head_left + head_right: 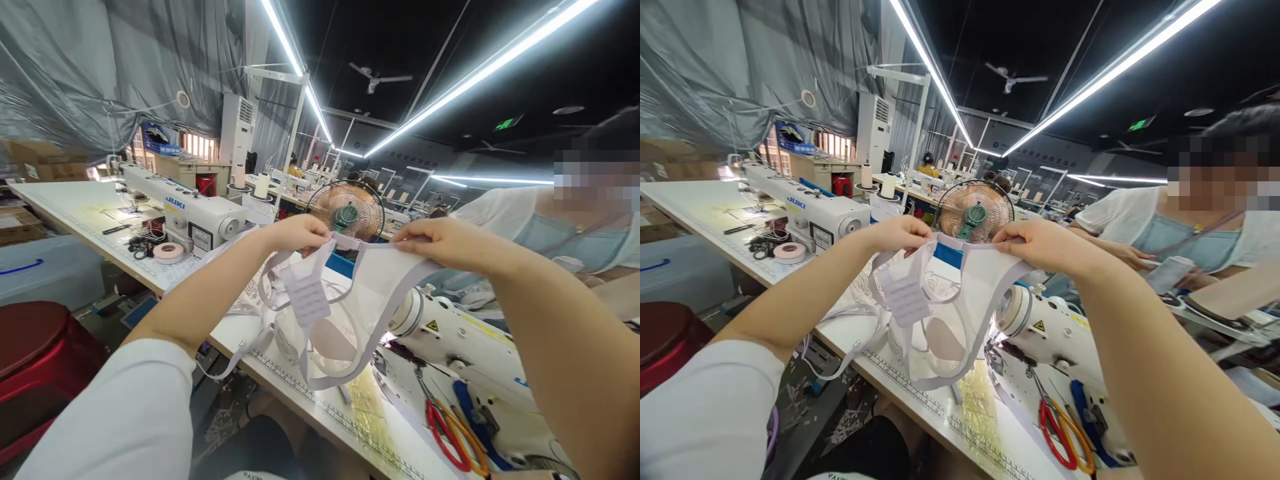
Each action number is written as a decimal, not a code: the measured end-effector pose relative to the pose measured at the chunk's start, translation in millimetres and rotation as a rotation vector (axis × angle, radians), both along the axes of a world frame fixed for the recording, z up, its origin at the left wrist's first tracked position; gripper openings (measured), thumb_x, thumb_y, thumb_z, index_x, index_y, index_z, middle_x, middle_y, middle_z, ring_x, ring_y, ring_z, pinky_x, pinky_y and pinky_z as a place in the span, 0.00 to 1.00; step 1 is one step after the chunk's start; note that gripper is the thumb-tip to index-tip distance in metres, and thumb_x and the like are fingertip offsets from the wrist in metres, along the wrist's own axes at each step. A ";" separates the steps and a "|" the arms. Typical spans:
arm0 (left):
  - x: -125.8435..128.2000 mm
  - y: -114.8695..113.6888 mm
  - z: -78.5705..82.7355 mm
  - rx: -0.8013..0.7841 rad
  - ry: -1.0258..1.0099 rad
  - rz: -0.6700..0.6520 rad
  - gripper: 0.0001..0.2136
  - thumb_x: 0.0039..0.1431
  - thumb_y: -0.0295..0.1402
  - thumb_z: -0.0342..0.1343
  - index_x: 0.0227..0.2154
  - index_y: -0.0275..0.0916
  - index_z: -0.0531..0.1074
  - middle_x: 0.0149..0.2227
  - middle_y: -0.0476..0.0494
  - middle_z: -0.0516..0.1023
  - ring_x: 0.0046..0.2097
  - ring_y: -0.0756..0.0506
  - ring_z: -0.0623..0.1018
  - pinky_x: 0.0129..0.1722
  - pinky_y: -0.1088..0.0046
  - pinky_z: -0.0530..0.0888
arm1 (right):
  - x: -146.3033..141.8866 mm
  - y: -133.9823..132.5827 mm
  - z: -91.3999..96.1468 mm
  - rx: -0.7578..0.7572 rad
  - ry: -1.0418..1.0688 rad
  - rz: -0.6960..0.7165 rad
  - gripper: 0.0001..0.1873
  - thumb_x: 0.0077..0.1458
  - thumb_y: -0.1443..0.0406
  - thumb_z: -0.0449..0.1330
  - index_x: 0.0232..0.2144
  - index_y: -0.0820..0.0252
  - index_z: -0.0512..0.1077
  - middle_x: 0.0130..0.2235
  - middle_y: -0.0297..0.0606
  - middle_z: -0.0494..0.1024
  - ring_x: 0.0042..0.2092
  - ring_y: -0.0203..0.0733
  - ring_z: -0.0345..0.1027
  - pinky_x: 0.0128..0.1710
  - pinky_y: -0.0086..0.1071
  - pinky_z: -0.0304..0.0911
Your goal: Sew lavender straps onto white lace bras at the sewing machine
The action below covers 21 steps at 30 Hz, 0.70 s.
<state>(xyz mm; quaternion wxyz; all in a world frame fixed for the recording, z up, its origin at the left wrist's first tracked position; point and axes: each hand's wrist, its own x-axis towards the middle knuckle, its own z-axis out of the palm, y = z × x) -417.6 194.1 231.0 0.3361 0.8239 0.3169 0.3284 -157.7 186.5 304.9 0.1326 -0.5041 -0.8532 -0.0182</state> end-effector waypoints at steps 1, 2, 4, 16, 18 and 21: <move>2.0 -0.9 15.5 -0.005 0.073 -0.003 0.06 0.49 0.28 0.52 0.20 0.34 0.70 0.17 0.50 0.66 0.18 0.54 0.65 0.22 0.75 0.66 | 4.3 0.3 -5.5 0.005 0.024 0.000 0.12 0.44 0.57 0.60 0.32 0.55 0.73 0.27 0.37 0.73 0.25 0.42 0.65 0.24 0.34 0.58; 6.2 -3.1 30.1 0.001 0.160 0.028 0.06 0.47 0.27 0.53 0.18 0.33 0.69 0.18 0.49 0.67 0.18 0.53 0.65 0.22 0.73 0.67 | 8.0 0.1 -11.6 -0.004 0.055 0.011 0.14 0.45 0.58 0.59 0.36 0.55 0.72 0.26 0.37 0.73 0.23 0.40 0.64 0.21 0.32 0.57; 20.1 -10.8 55.4 0.064 0.338 0.176 0.07 0.43 0.24 0.55 0.14 0.32 0.69 0.19 0.46 0.68 0.22 0.49 0.69 0.25 0.69 0.68 | 13.4 -1.3 -24.4 -0.066 0.102 0.060 0.15 0.46 0.58 0.55 0.37 0.55 0.70 0.24 0.35 0.71 0.20 0.37 0.59 0.17 0.30 0.54; 72.5 -15.5 99.0 0.031 0.243 0.089 0.08 0.48 0.25 0.54 0.17 0.27 0.71 0.32 0.46 0.71 0.38 0.46 0.73 0.34 0.68 0.69 | -6.4 -27.7 -64.0 -0.331 0.595 0.258 0.25 0.40 0.44 0.60 0.30 0.59 0.71 0.34 0.40 0.75 0.39 0.48 0.68 0.38 0.37 0.65; 65.7 -10.4 96.4 -0.007 0.275 0.085 0.06 0.46 0.25 0.56 0.18 0.28 0.72 0.29 0.46 0.71 0.36 0.47 0.74 0.33 0.69 0.69 | -4.1 -33.9 -62.5 -0.494 0.635 0.242 0.23 0.39 0.48 0.63 0.32 0.59 0.72 0.31 0.38 0.76 0.33 0.44 0.70 0.33 0.34 0.66; 54.0 -6.5 92.7 -0.078 0.400 0.090 0.07 0.47 0.25 0.54 0.20 0.25 0.72 0.26 0.47 0.71 0.32 0.49 0.74 0.32 0.71 0.68 | 4.7 -39.9 -52.6 -0.518 0.686 0.150 0.20 0.41 0.50 0.63 0.28 0.61 0.72 0.25 0.37 0.74 0.25 0.38 0.67 0.24 0.30 0.62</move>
